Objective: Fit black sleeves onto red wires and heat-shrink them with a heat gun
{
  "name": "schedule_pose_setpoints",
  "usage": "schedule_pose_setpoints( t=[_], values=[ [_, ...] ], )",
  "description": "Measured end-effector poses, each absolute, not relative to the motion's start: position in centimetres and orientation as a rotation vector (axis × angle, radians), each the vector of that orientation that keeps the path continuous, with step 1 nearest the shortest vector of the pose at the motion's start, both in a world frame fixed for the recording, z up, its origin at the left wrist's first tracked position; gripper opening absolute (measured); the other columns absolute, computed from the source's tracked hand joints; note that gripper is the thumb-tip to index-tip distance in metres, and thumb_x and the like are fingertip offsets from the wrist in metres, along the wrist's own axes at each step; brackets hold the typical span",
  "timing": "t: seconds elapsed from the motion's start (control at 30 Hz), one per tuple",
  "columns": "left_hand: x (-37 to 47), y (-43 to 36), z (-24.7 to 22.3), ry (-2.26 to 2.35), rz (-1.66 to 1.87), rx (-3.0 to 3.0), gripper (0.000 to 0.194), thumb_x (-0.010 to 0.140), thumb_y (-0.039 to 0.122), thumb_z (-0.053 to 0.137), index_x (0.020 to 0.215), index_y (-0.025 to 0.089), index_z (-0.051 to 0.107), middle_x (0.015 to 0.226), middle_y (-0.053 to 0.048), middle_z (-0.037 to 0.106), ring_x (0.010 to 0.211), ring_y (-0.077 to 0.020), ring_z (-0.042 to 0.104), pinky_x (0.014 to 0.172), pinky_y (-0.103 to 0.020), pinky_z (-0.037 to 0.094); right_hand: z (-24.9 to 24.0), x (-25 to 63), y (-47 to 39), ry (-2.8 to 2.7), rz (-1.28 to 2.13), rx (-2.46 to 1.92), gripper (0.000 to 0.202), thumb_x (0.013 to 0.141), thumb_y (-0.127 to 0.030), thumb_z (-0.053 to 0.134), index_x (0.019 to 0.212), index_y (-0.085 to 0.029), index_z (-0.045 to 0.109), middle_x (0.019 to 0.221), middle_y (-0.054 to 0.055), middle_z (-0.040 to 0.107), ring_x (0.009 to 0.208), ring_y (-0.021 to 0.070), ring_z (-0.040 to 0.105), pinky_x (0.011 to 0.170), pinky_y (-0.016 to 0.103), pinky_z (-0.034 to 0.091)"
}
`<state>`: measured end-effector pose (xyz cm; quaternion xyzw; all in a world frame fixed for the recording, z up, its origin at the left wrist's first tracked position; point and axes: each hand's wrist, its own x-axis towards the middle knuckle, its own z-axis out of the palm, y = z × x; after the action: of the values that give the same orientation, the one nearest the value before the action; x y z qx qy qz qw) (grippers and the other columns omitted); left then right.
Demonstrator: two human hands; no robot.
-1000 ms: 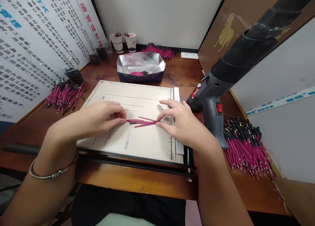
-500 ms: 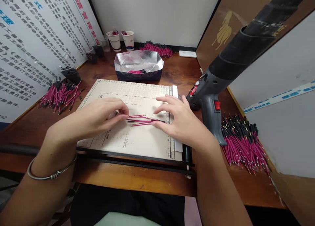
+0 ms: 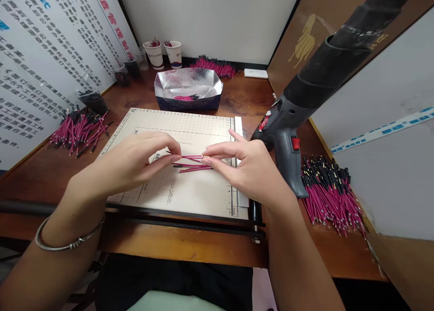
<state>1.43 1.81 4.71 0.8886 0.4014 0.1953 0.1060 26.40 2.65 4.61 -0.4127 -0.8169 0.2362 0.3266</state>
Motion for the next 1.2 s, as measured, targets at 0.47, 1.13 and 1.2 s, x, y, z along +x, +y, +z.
schedule_pose_setpoints(
  t=[0.47, 1.13, 1.2],
  values=[
    [2.2, 1.6, 5.2, 1.068, 0.663, 2.591, 0.018, 0.1, 0.02, 0.051, 0.099, 0.018, 0.069, 0.088, -0.002, 0.075, 0.08, -0.0155, 0.066, 0.074, -0.027, 0.046, 4.7, 26.2, 2.4, -2.104, 0.569, -1.037, 0.013, 0.087, -0.03, 0.068, 0.086, -0.031, 0.081, 0.088, -0.005, 0.082, 0.074, 0.0149, 0.076, 0.117, 0.056, 0.05],
    [3.9, 0.2, 5.5, 1.342, 0.989, 2.228, 0.016, 0.093, 0.025, 0.066, 0.086, 0.025, 0.081, 0.08, 0.003, 0.08, 0.069, -0.0134, 0.071, 0.064, -0.023, 0.054, 4.5, 26.2, 2.3, -2.074, 0.425, -1.03, 0.012, 0.088, -0.03, 0.069, 0.08, -0.032, 0.078, 0.081, -0.007, 0.08, 0.064, 0.0131, 0.07, 0.112, 0.051, 0.054],
    [4.0, 0.2, 5.3, 1.342, 1.038, 2.216, 0.015, 0.091, 0.022, 0.068, 0.087, 0.026, 0.081, 0.081, 0.004, 0.081, 0.071, -0.0133, 0.073, 0.065, -0.022, 0.055, 4.5, 26.2, 2.2, -2.069, 0.416, -1.02, 0.01, 0.087, -0.028, 0.07, 0.08, -0.032, 0.078, 0.082, -0.007, 0.081, 0.067, 0.0142, 0.072, 0.111, 0.05, 0.055]
  ],
)
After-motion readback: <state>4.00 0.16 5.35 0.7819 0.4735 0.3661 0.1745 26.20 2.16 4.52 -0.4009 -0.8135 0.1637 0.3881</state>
